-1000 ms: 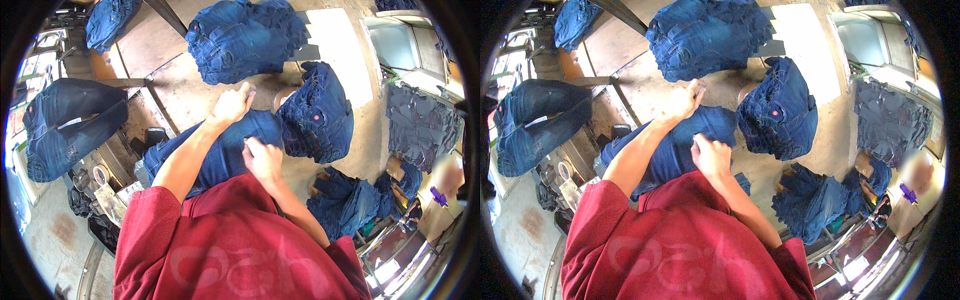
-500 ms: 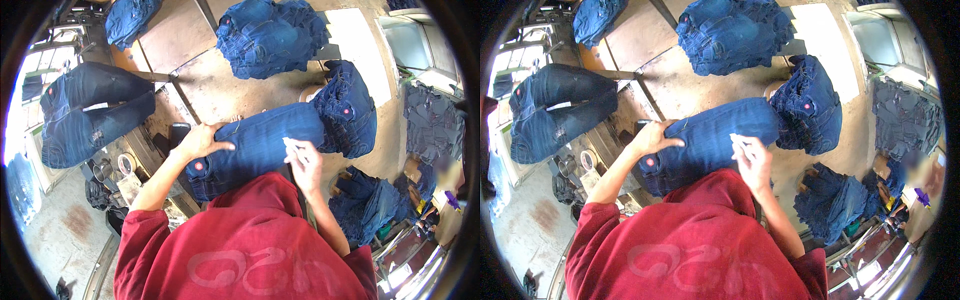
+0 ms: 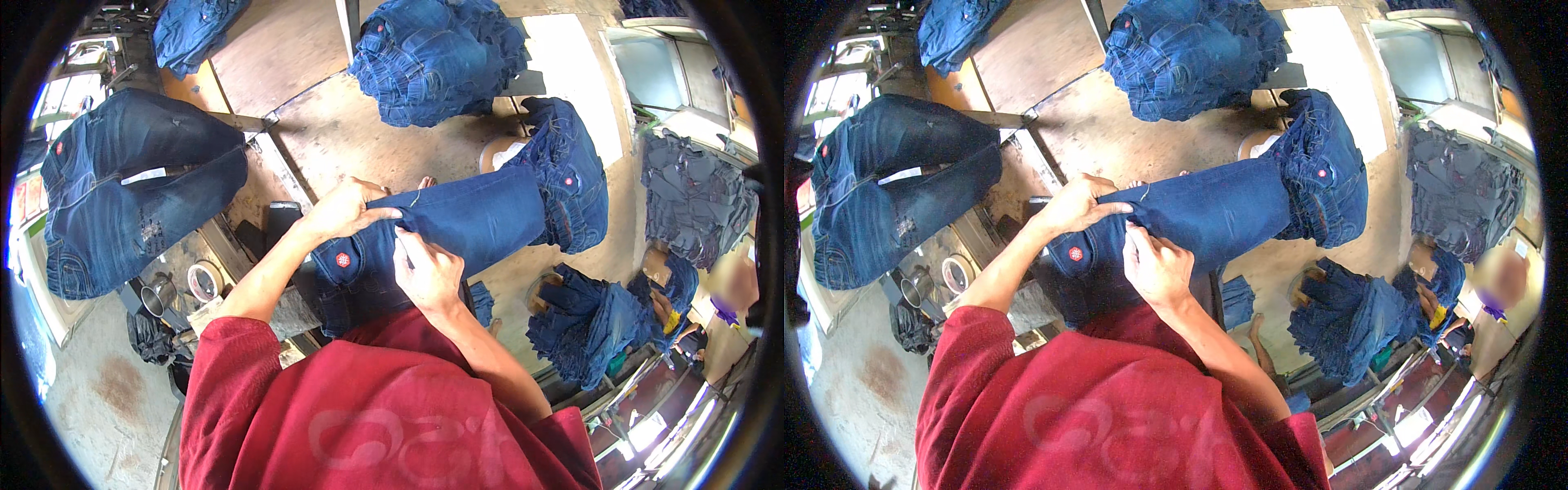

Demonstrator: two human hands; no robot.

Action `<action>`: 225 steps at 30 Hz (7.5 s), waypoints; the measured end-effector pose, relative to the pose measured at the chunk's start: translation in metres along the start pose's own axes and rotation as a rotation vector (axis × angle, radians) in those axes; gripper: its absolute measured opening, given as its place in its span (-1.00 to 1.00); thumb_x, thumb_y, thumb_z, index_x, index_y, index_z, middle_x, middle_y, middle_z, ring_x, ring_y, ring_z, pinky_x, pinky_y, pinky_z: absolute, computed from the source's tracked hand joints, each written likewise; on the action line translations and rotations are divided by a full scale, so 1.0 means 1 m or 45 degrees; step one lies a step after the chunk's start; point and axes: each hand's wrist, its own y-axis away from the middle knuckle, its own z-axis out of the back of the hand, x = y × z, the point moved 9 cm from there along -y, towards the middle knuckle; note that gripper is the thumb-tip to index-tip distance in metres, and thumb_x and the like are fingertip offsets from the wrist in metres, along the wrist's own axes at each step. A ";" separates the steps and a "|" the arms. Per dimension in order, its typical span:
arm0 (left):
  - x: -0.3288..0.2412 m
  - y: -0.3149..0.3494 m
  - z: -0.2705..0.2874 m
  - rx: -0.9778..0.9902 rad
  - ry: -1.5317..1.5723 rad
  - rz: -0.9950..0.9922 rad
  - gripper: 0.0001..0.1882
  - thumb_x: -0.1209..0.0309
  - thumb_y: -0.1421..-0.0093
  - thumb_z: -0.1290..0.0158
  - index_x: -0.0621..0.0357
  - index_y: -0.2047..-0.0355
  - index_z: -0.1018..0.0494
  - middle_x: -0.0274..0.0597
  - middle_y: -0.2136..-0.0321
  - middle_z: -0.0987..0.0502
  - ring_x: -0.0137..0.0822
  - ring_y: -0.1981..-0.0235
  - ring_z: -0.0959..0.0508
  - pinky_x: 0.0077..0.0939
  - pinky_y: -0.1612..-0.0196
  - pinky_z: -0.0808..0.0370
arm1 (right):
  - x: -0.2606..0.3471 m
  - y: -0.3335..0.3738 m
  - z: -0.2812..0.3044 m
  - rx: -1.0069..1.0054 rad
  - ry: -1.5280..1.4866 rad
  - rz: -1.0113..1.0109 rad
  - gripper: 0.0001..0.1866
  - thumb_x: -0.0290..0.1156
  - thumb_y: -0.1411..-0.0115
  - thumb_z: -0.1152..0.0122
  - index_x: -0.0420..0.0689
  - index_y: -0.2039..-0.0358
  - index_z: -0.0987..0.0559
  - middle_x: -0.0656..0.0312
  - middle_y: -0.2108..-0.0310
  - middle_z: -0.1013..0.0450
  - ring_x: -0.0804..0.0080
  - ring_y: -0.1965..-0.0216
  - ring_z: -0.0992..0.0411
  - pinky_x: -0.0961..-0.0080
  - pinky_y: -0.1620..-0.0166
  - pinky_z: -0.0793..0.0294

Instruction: The person repeatedly picks up pairs of jeans from a pile, lays them on a table, and uses a white marker to draw lines on the denim. They then fold the jeans and place them on a different pile. The process is repeated for multiple pairs.

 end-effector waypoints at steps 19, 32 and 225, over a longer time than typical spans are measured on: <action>0.016 0.000 -0.007 -0.046 0.032 0.030 -0.76 0.29 -0.32 -0.37 0.26 0.24 -0.75 0.14 0.44 -0.68 0.06 0.43 -0.70 -0.12 0.27 -0.59 | -0.005 0.000 -0.003 0.211 -0.040 -0.156 -0.93 -0.51 -0.24 -0.42 -0.10 0.27 -0.68 0.10 0.59 -0.58 0.17 0.61 -0.61 0.30 0.50 -0.57; 0.009 0.000 -0.003 -0.110 -0.002 0.001 -0.78 0.31 -0.29 -0.38 0.24 0.25 -0.76 0.13 0.49 -0.66 0.06 0.48 -0.67 -0.13 0.32 -0.58 | -0.008 -0.003 0.004 0.167 -0.129 -0.164 -0.92 -0.54 -0.23 -0.40 -0.10 0.27 -0.66 0.10 0.58 -0.59 0.13 0.60 -0.62 0.27 0.50 -0.59; -0.011 0.143 -0.126 -0.302 1.694 0.865 -0.53 0.76 -0.09 -0.26 0.36 -0.07 -0.64 0.00 0.05 -0.76 -0.13 0.09 -0.78 -0.22 -0.07 -0.73 | 0.001 0.064 0.117 -0.065 -0.166 -0.092 -0.91 -0.40 -0.29 -0.43 -0.07 0.27 -0.65 0.20 0.35 -0.65 0.05 0.32 -0.57 0.15 0.20 -0.57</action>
